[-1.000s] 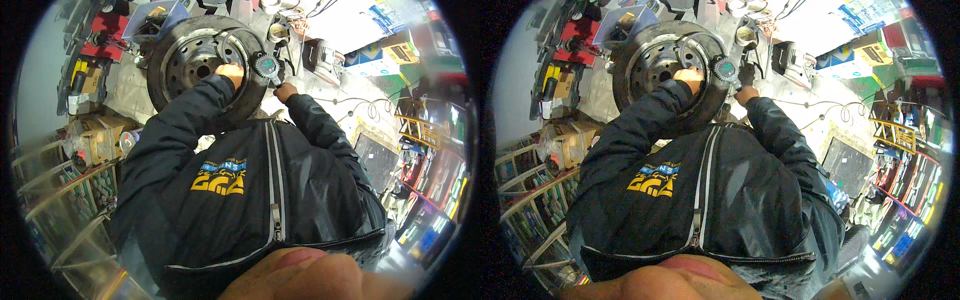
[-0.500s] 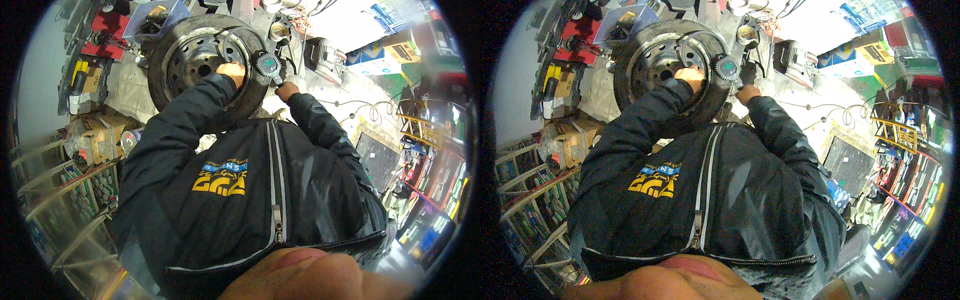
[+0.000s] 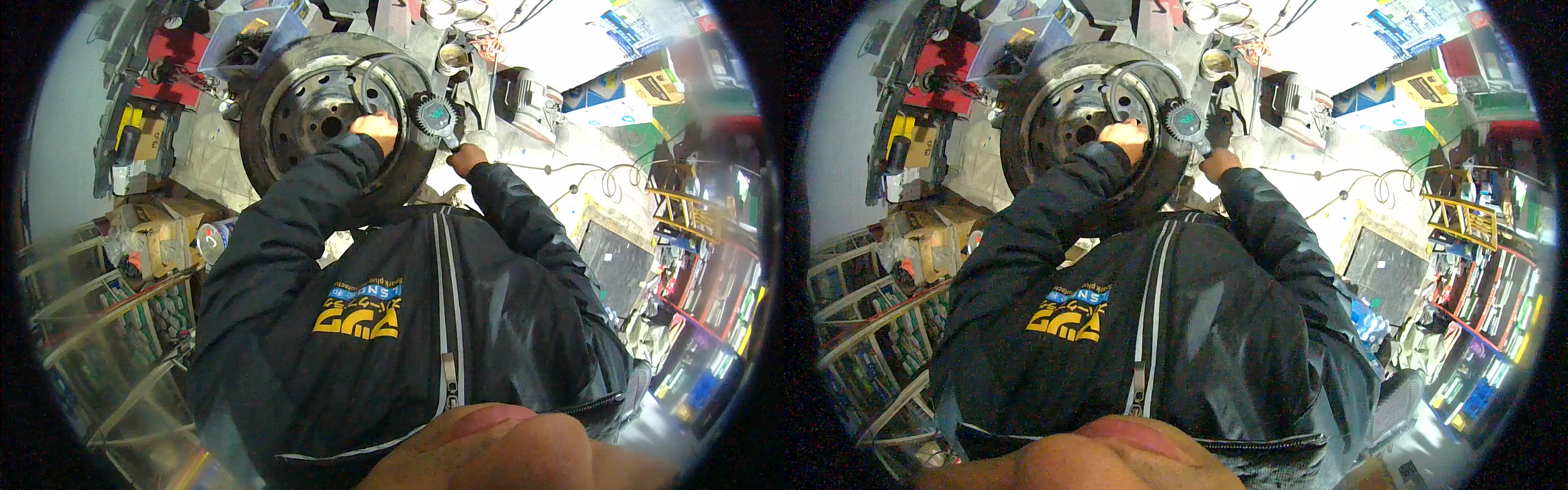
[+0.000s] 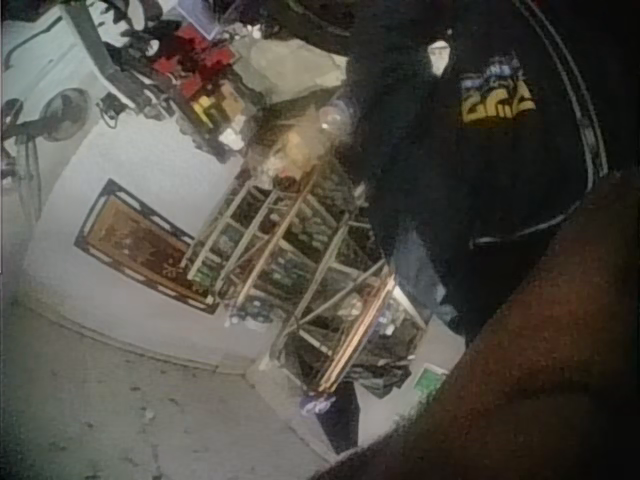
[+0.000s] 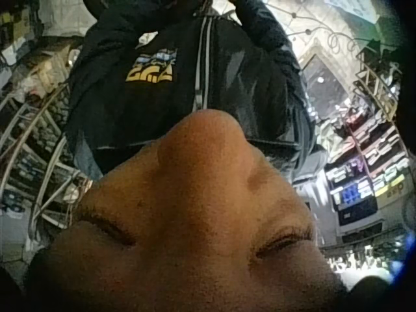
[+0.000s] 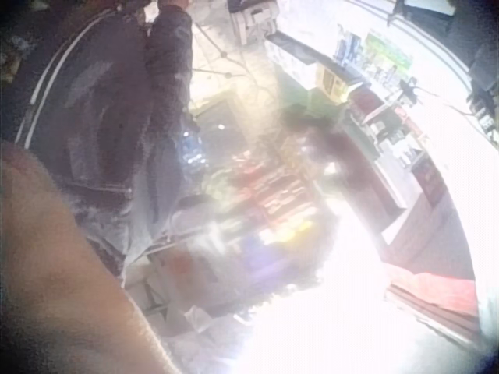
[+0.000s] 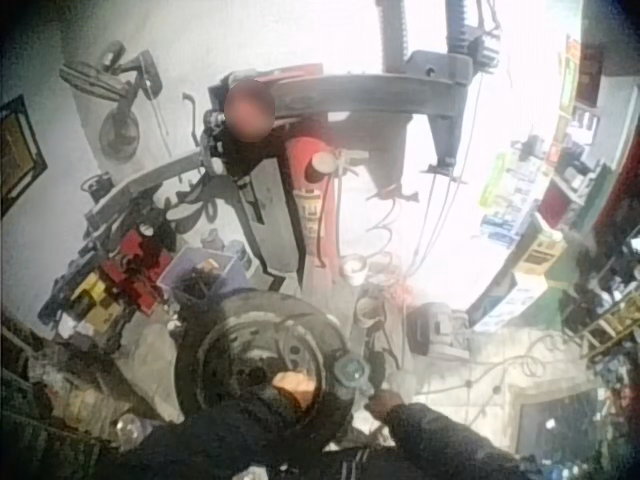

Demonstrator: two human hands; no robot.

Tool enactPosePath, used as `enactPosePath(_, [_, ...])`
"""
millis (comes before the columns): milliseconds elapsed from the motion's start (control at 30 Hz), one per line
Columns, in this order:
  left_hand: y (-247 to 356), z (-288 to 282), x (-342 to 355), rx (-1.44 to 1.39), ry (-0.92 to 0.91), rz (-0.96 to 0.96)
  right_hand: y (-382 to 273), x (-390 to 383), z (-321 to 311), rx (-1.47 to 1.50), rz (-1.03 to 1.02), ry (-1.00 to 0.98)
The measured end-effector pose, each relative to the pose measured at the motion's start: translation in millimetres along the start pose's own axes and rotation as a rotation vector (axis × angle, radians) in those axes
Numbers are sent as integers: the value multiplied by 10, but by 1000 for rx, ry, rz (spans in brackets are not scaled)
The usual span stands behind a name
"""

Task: The person mounts a tire onto a rim using a tire machine, inflates it with an air hose, and then removes the tire from the machine. The person handles the tire and rim throughout the process.

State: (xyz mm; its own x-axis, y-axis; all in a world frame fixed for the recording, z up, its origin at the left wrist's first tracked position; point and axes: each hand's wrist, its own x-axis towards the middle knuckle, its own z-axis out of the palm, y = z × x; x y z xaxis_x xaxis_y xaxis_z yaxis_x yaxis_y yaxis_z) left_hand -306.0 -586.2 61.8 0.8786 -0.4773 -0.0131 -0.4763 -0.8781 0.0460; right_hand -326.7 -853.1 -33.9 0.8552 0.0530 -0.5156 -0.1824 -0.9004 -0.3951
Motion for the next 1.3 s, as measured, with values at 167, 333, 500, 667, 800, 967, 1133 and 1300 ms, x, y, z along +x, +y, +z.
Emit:
enactPosePath(167, [4,-45,-1,-3,-14,3,-4,-14,-18,29,-31,19])
enactPosePath(333, [7,-16,12,24,-24,-7,3,-7,-26,10,-49,6])
enactPosePath(500, [-8,8,6,14,-32,-20,-39,-24,-60,20,-6,-13])
enactPosePath(667, [-28,26,-6,10,-11,20,-73,-64,-128,50,-4,-63])
enactPosePath(800, [-35,45,-4,7,9,22,-64,-35,-106,17,6,-60])
enactPosePath(967, [-41,40,-1,-13,10,26,-12,15,-22,24,-16,4])
enactPosePath(1133, [-27,-3,1,7,5,15,4,18,-7,37,-22,5])
enactPosePath(1300, [-25,-38,-10,6,10,53,-21,-5,-33,39,-12,4])
